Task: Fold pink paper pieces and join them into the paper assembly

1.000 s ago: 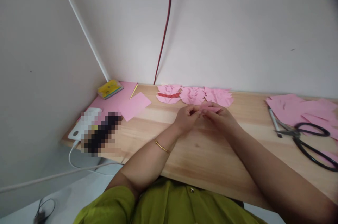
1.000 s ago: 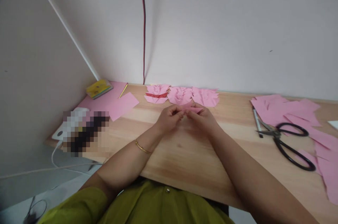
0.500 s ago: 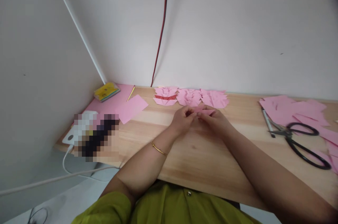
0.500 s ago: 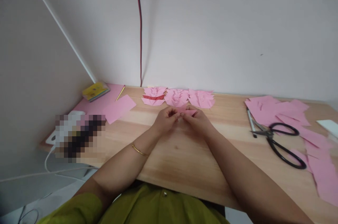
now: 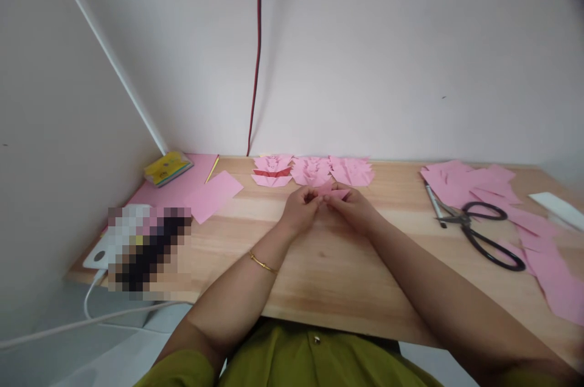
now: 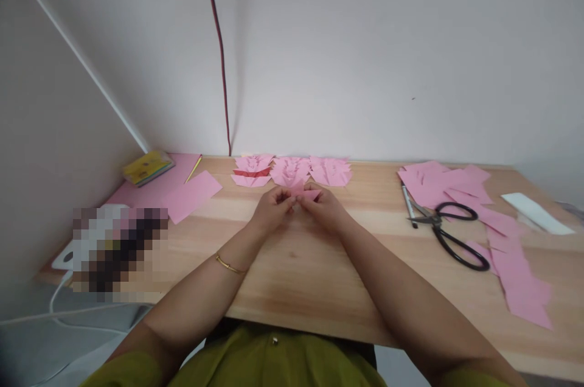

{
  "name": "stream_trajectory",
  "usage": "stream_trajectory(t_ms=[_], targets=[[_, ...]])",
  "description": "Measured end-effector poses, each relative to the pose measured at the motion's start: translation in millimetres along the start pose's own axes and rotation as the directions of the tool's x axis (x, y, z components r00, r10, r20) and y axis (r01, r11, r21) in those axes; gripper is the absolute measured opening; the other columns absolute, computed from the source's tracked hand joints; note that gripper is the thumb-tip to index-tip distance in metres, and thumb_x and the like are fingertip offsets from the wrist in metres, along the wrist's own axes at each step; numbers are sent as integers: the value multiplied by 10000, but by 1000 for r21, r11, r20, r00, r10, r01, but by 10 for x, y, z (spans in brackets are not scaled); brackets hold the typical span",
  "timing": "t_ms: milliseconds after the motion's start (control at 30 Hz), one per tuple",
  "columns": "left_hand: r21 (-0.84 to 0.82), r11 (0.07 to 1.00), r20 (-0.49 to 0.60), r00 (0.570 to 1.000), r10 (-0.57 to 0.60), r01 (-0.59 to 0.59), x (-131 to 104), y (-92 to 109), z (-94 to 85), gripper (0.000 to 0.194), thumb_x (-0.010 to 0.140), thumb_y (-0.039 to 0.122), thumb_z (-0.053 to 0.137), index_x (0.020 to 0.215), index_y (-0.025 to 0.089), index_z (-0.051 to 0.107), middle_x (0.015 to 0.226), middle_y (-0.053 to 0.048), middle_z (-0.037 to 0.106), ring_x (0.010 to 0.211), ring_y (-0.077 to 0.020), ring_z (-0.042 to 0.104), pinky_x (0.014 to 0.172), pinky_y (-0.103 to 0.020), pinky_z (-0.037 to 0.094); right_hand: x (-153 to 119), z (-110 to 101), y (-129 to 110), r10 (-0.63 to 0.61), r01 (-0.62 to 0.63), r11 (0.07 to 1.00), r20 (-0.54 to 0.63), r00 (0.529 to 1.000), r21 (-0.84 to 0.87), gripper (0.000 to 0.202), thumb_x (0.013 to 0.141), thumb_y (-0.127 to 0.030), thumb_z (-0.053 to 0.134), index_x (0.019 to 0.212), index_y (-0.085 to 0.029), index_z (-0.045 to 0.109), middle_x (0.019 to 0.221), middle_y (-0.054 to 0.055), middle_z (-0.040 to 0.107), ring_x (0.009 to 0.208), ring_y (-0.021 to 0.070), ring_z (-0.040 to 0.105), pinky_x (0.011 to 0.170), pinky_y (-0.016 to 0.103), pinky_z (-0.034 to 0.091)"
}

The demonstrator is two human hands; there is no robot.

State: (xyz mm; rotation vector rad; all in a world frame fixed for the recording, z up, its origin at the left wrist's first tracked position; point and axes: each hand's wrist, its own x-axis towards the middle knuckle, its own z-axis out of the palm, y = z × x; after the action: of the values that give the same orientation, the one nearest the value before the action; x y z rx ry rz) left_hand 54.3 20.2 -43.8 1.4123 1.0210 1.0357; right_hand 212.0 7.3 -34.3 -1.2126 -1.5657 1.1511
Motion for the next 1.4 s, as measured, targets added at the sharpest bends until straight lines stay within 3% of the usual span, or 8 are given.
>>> stream_trajectory(t_ms=[533,800,1400], targets=[[-49,999,-15,1000,-21,20,17,-4,-25,241,770,395,576,707,162,578,558,30,539,528,-98,495,548,-222,376,6,18,-2,-31,31,999,-10,999,14,215,772,-397,573,723,-190,542,697,-17,512,643,123,463,615,248,375],[-77,996,-45,998,32,-36,16,34,-19,212,774,327,580,648,159,550,566,32,527,546,-86,473,564,-215,365,-5,34,-70,-39,38,999,53,998,22,195,777,-394,577,769,-200,583,699,-6,572,654,138,507,631,264,398],[-133,991,-20,1000,-21,18,5,58,-8,278,774,403,582,659,151,552,546,35,504,528,-83,474,548,-210,371,-21,45,-93,-77,76,997,33,996,27,180,773,-357,566,712,-193,527,673,-20,517,626,121,454,595,246,358]])
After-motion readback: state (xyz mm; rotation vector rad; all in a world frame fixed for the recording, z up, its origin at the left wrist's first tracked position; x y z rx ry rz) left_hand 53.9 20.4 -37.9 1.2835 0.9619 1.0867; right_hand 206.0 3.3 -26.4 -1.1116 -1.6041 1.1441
